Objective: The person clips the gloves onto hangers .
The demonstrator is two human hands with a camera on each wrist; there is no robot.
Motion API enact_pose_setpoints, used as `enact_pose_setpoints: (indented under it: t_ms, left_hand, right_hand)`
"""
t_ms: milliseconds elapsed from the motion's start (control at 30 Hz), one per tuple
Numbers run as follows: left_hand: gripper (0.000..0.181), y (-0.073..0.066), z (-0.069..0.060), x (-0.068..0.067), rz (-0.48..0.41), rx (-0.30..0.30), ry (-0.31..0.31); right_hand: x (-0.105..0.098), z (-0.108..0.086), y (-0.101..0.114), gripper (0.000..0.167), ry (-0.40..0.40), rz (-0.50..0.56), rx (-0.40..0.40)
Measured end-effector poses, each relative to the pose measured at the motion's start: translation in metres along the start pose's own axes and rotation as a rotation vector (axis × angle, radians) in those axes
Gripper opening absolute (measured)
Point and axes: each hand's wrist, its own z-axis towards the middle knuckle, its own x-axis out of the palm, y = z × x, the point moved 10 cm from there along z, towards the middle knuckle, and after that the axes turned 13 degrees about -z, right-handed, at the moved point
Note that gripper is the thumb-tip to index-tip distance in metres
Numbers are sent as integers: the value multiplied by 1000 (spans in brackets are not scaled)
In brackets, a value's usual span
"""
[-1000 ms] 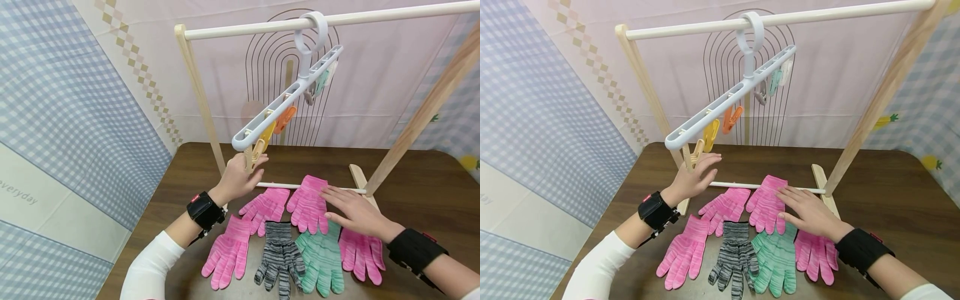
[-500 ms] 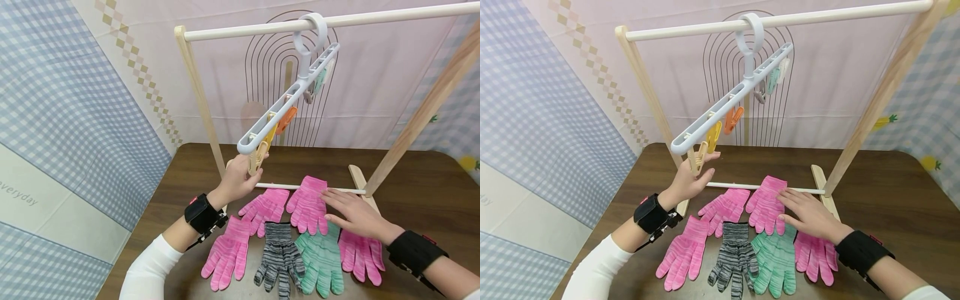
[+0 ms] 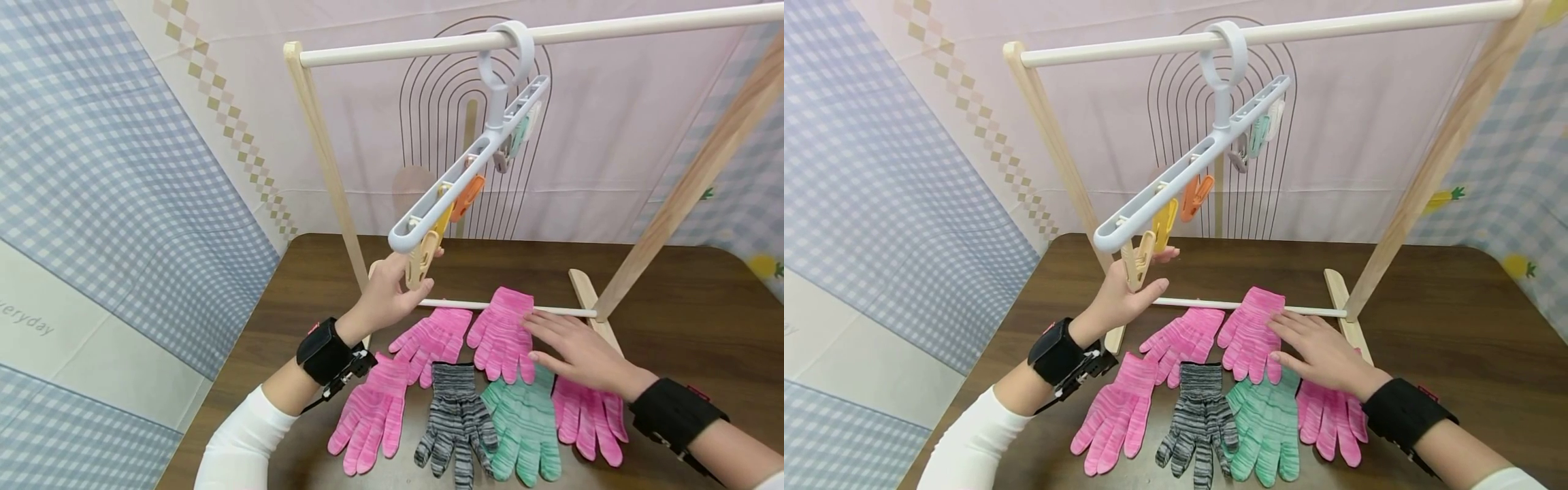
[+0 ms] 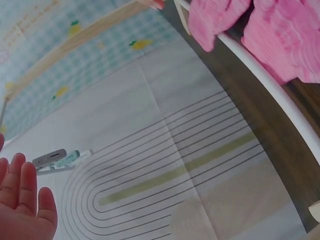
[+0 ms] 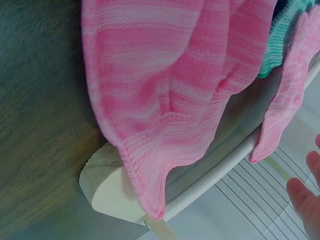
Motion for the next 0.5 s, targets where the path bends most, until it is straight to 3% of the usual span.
enact_pose_setpoints:
  t_ms: [367,500]
  left_hand:
    - [67,-2,1,6,-286,-119,65]
    - [73,-7,2,6,-362,-125,70]
  right_hand:
    - [3,-2,1,50,-9,3,-2]
    - [5,-3,2,50,0,12,4]
